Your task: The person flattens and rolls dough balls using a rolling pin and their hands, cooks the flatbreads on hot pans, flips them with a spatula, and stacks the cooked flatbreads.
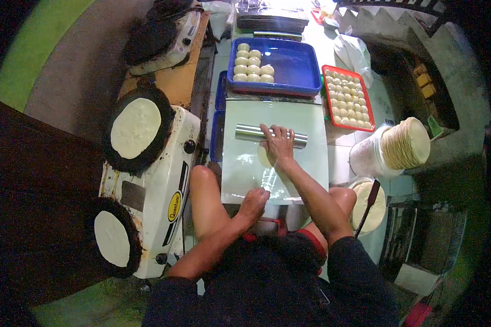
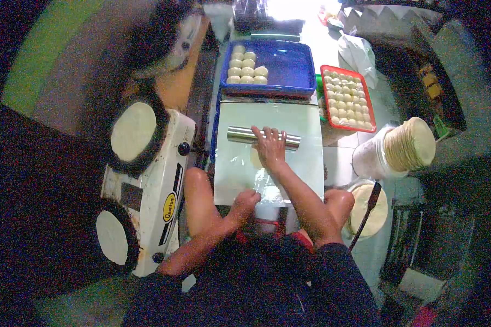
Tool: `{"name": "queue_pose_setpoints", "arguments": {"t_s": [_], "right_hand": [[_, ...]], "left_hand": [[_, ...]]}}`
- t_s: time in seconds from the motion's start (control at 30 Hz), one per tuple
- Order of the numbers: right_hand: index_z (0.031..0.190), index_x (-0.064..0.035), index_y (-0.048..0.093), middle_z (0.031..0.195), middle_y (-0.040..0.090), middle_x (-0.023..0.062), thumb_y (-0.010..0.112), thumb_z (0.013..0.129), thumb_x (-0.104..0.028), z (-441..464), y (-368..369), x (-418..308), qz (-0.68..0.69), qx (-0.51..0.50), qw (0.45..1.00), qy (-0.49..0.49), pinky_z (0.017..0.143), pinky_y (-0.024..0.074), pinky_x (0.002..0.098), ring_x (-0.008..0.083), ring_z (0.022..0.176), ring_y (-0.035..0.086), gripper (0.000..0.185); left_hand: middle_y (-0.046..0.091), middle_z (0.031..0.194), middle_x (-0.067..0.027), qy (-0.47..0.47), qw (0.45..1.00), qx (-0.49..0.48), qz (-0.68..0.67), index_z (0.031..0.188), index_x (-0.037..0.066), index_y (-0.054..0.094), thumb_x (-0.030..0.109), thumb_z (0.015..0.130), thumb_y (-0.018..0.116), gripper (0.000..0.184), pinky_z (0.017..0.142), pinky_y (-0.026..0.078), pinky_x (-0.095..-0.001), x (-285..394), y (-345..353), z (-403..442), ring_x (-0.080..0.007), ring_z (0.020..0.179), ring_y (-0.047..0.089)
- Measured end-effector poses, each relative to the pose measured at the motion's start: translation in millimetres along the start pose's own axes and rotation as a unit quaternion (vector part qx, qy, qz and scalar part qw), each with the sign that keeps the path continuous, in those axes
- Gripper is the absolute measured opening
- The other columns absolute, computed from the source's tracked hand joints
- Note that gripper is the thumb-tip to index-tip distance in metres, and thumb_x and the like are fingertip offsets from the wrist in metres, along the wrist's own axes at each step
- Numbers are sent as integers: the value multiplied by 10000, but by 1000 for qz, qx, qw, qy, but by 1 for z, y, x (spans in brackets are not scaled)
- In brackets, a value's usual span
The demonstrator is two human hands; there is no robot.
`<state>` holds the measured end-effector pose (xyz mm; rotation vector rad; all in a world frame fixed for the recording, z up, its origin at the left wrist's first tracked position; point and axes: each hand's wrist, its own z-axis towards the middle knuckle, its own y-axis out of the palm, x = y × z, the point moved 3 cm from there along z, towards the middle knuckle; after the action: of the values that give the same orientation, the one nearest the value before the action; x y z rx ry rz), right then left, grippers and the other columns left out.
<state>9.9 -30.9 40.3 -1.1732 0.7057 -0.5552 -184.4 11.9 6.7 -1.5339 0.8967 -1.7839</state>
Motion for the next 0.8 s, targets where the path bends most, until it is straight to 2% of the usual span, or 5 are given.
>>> {"name": "queue_pose_setpoints", "arguments": {"t_s": [0.17, 0.37, 0.53, 0.67, 0.8], "right_hand": [[1455, -331, 414, 1254, 525, 69, 750, 816, -311, -77, 5, -15, 18, -40, 998, -34, 1078, 280, 621, 303, 1234, 473, 722], [1447, -300, 424, 1294, 532, 100, 657, 909, -253, 13, 1, -6, 21, 2, 999, 35, 1090, 264, 625, 307, 1241, 475, 588], [1439, -364, 472, 1302, 497, 28, 802, 763, -330, -62, 5, -17, 11, -18, 1000, -12, 1086, 264, 634, 289, 1268, 449, 753], [1410, -339, 489, 1303, 510, 70, 705, 870, -376, -18, -1, -13, 18, -20, 999, 26, 1115, 215, 630, 320, 1304, 424, 583], [1427, -282, 471, 1526, 341, 192, 638, 892, -349, 2, 20, 1, 41, 71, 996, 35, 1149, 142, 666, 396, 1474, 238, 564]], "left_hand": [[586, 857, -186, -9, 1000, -16, -5, 862, 27, 601, -47, 734, 533, 163, 804, 472, -502, -8, 11, 1, -397, 899, 580], [590, 874, -180, -16, 1000, -4, -25, 867, 26, 611, -28, 746, 528, 156, 814, 472, -496, -3, 10, -5, -387, 927, 576], [594, 892, -173, 0, 1000, -4, -18, 890, 26, 607, -27, 740, 540, 172, 818, 476, -491, -10, 14, -3, -381, 937, 574], [601, 881, -172, -16, 999, -24, -14, 871, 23, 605, -33, 727, 554, 163, 820, 479, -487, -4, 10, -5, -381, 932, 578], [611, 865, -172, 9, 1000, 12, 6, 847, 43, 610, -3, 683, 612, 171, 773, 494, -491, -14, 14, -3, -389, 887, 590]]}}
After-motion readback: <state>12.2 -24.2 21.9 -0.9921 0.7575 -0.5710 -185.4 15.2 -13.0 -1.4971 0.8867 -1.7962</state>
